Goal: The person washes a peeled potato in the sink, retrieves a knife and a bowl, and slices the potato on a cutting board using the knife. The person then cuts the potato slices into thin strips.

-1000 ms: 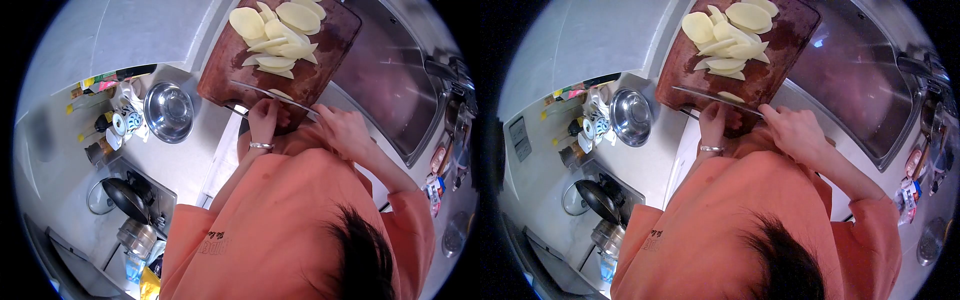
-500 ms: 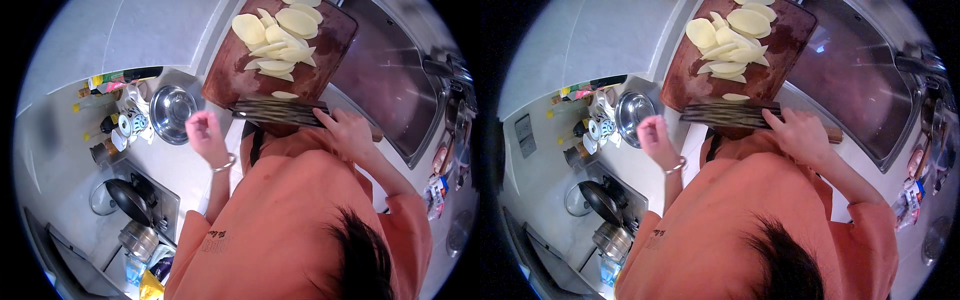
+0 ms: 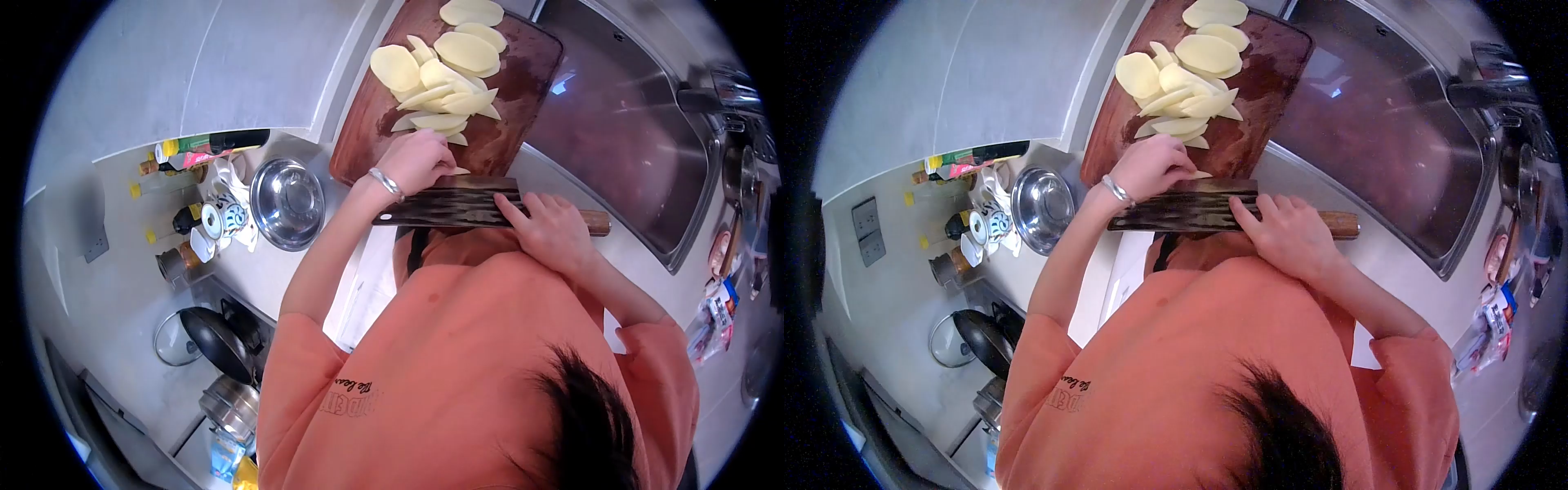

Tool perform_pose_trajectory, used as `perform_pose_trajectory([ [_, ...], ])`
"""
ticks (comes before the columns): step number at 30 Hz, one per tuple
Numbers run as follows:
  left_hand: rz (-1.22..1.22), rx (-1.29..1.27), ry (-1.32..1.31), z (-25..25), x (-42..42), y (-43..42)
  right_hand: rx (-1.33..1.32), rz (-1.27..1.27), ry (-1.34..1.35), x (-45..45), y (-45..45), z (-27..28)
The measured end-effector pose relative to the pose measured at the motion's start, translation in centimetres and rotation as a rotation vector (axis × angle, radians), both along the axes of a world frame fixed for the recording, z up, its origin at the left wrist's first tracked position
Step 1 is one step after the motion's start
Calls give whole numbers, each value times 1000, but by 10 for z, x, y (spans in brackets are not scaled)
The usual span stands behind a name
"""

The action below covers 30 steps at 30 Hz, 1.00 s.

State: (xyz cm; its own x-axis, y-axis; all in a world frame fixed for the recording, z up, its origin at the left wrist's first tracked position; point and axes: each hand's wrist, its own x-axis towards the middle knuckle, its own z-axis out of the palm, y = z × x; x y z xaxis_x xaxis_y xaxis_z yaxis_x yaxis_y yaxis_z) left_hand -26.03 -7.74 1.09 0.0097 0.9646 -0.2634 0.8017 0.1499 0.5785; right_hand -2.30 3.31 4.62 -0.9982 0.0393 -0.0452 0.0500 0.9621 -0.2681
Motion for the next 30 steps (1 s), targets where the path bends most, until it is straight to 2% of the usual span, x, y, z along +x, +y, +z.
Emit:
perform_pose_trajectory([
  [3, -34, -33, 93, -6, -1, 3, 14, -7, -2, 6, 3, 0],
  [6, -7, -10, 9, -11, -13, 0, -6, -27, 12, 15, 9, 5],
  [8, 120, 111, -67, -14, -25, -6, -20, -41, 27, 25, 16, 11],
  [11, 198, 69, -120, -6, -30, -15, -1, -102, -52, 44, 28, 15],
  [15, 114, 175, -121, -5, -8, -24, 7, -189, 62, 59, 43, 12],
  [21, 144, 345, 103, -31, 30, -43, -183, -516, 174, 52, 42, 12],
  [23, 120, 499, 253, -38, 38, -54, -247, -534, 195, 44, 38, 11],
  [27, 130, 561, 389, -46, 51, -65, -368, -545, 155, 34, 29, 6],
  [30, 205, 531, 441, -46, 67, -67, -331, -478, 123, 26, 24, 2],
])
